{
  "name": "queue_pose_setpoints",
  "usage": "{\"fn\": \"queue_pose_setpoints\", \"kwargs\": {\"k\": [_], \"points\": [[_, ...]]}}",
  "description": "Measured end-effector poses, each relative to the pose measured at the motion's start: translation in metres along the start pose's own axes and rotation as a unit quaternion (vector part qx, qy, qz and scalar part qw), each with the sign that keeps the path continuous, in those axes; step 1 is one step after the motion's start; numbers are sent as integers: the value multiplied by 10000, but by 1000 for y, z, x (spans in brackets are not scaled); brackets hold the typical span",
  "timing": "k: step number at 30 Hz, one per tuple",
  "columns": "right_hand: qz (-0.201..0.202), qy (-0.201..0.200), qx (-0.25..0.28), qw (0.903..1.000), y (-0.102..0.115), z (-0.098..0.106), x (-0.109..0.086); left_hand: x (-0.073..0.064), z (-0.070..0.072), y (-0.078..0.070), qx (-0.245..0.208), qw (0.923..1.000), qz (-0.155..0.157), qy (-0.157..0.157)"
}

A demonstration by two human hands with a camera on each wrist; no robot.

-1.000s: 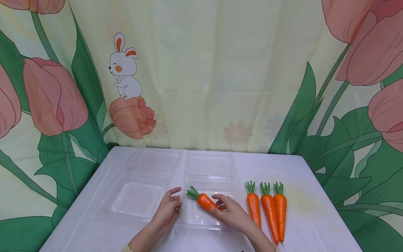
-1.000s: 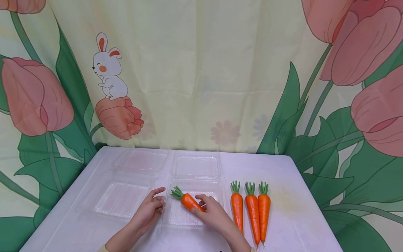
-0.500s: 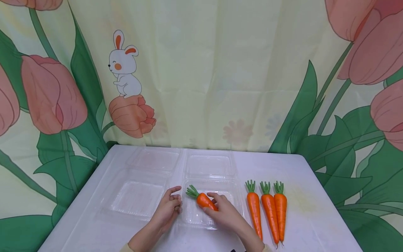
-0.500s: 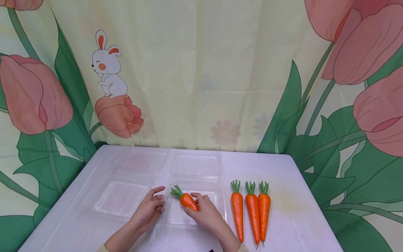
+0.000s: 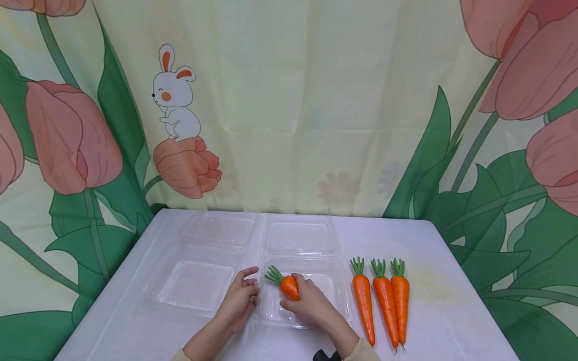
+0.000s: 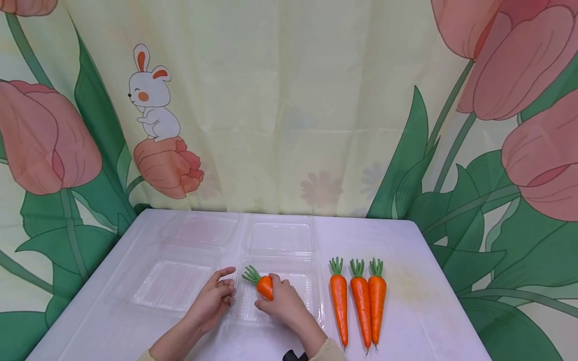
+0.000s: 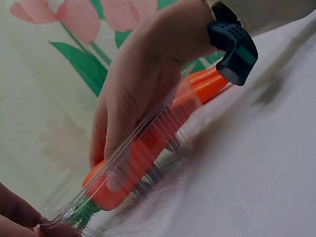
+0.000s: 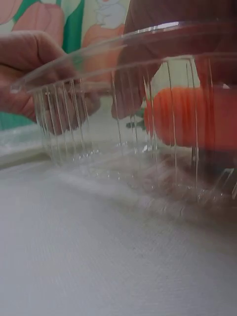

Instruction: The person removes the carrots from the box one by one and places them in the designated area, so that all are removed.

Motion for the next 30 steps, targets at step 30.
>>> {"fn": "queue_pose_setpoints", "kwargs": {"k": [30], "points": [[-37,-689,1062,9919,-13,11,9,-2,-2,-1,45,10000,10,-10]]}}
Point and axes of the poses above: each hand's wrist, its own x-axis towards the middle knuckle, its own z-axis out of the back of the hand, y = z × x, the point moved 6 cm from there along x, towards the middle knuckle
